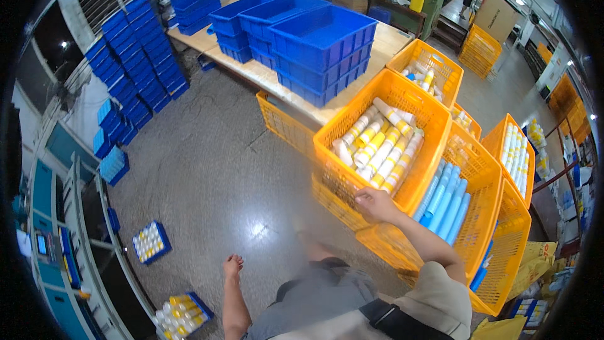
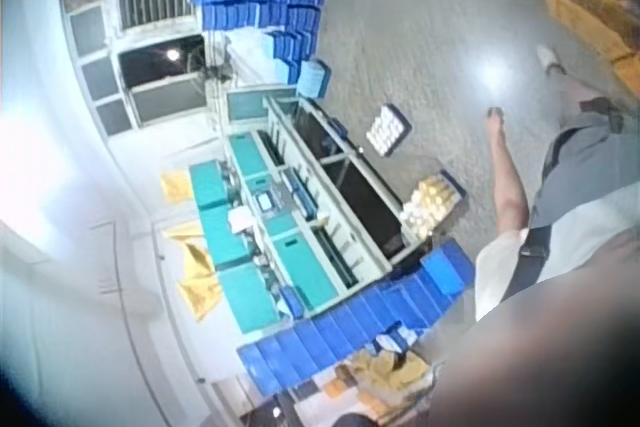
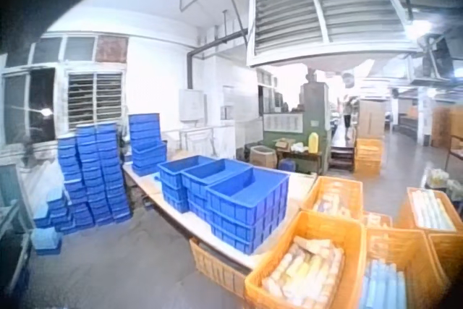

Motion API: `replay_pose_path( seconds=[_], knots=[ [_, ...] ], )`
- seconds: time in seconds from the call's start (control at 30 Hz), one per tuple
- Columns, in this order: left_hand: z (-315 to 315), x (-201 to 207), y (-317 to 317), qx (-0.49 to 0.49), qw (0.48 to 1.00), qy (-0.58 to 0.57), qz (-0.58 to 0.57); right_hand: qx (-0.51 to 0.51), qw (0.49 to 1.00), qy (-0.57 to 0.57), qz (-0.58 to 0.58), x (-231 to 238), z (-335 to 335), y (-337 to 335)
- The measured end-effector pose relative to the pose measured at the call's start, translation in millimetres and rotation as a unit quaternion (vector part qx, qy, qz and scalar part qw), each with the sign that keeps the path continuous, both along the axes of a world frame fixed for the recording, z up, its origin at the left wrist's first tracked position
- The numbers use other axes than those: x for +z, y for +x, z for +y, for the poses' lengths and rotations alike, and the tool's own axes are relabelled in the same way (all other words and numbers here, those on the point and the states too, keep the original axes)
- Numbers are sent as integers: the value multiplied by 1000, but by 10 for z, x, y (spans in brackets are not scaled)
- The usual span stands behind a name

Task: The person picks up white and yellow plastic cups from yellow baskets and places them into blue trays. They then carry the filled trays to a machine and load them onto a conveyor belt.

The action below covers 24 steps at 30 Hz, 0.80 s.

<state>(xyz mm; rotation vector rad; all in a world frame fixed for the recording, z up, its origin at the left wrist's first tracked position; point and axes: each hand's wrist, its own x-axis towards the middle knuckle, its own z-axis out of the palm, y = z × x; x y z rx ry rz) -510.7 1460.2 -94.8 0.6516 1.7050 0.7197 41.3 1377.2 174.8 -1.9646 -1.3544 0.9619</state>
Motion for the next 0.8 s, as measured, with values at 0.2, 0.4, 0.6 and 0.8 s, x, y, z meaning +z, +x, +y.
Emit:
replay_pose_path(
  seconds=[0.2, 0.4, 0.6, 0.8],
  knots=[
    [2371, -153, 1244, -207, 977, -29, -34, -224, 949, 148, 167, -401, 2510, 1178],
    [4322, 432, 2083, -228, 972, 31, -39, -441, 808, 160, 356, -554, 4492, 2261],
    [6637, 1100, 2953, -146, 977, 66, -139, -408, 728, 269, 481, -833, 5130, 2252],
    [8925, 1816, 4107, -57, 957, 208, -194, -545, 739, 181, 351, -394, 5054, 2050]
  ],
)
